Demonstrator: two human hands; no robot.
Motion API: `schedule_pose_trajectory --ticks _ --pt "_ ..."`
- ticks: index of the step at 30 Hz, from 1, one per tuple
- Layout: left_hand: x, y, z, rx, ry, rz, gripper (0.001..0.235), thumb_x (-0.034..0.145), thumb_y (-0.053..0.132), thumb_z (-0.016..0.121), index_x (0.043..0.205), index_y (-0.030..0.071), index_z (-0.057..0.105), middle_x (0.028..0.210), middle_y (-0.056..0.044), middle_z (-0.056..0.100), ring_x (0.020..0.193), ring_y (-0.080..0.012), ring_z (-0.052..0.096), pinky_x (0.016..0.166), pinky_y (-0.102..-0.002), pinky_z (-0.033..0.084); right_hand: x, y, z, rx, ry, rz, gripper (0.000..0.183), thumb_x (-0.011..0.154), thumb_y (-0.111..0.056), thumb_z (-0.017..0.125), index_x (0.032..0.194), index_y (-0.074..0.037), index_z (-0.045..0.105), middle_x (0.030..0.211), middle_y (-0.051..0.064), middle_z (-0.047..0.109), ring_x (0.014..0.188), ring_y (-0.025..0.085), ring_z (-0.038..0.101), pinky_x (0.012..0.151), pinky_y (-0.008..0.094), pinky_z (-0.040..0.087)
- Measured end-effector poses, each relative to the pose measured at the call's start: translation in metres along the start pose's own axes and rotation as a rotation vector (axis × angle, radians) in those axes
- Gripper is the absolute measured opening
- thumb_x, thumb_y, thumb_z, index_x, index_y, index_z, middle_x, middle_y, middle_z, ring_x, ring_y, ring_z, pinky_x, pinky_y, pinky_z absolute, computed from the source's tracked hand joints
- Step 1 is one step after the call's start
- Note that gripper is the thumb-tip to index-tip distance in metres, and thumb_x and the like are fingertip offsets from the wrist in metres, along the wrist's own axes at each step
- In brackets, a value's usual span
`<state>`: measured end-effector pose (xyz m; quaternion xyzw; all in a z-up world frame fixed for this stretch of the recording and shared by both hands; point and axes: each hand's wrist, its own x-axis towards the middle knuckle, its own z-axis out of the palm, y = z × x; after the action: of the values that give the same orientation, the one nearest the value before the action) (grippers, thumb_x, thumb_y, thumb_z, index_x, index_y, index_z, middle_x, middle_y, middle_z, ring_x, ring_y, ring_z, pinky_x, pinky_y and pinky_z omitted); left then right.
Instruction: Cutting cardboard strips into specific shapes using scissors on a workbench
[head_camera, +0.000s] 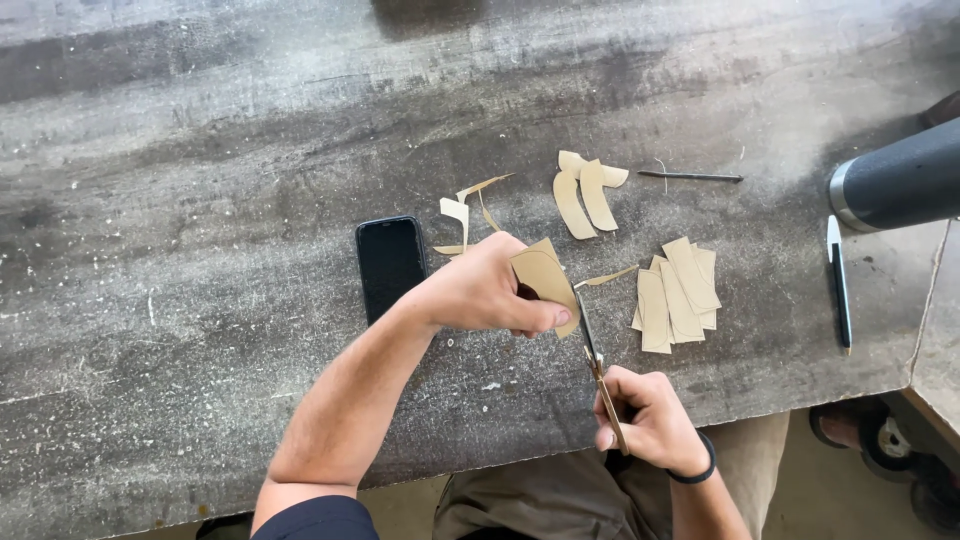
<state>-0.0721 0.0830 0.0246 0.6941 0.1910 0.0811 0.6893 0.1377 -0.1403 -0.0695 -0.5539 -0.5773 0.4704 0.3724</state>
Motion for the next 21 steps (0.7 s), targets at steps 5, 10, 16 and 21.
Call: schedule_pose_trajectory --ticks 5,10,16,21 --pt "0.005 -0.001 0.003 0.017 -0.034 -0.032 0.009 0.081 0.012 0.068 0.075 0.008 0.074 0.062 0.004 0.066 0.056 -0.0038 0.056 0.050 -0.021 0.044 -0.001 0.001 0.000 0.010 -0.008 -0.027 0.057 0.070 -0.069 0.078 0.072 -0.015 0.060 0.056 -0.006 0.061 0.049 0.004 0.047 0.046 0.024 0.036" --pt "0.008 -0.006 0.006 0.011 -0.049 -0.043 0.011 0.080 0.012 0.067 0.070 0.010 0.067 0.060 0.005 0.061 0.056 -0.0044 0.053 0.049 -0.023 0.039 -0.001 0.000 0.000 0.000 -0.008 -0.044 0.060 0.070 -0.073 0.075 0.071 -0.015 0.058 0.057 -0.006 0.058 0.049 0.005 0.044 0.047 0.025 0.034" --pt "0.015 -0.003 0.021 0.091 -0.163 -0.120 0.006 0.077 0.016 0.070 0.072 0.012 0.072 0.062 0.006 0.066 0.055 -0.0045 0.058 0.049 -0.021 0.044 0.002 -0.003 0.000 0.067 -0.013 -0.052 0.068 0.075 -0.082 0.067 0.075 -0.014 0.061 0.059 -0.005 0.060 0.050 0.007 0.047 0.047 0.026 0.037" --pt "0.036 -0.016 0.070 0.343 -0.369 -0.291 0.027 0.075 0.031 0.066 0.054 0.015 0.063 0.051 0.004 0.061 0.047 -0.0106 0.055 0.049 -0.030 0.042 -0.005 0.020 0.001 0.255 0.227 -0.072 0.060 0.083 -0.057 0.079 0.106 -0.004 0.067 0.086 0.000 0.067 0.075 0.009 0.061 0.064 0.026 0.051"
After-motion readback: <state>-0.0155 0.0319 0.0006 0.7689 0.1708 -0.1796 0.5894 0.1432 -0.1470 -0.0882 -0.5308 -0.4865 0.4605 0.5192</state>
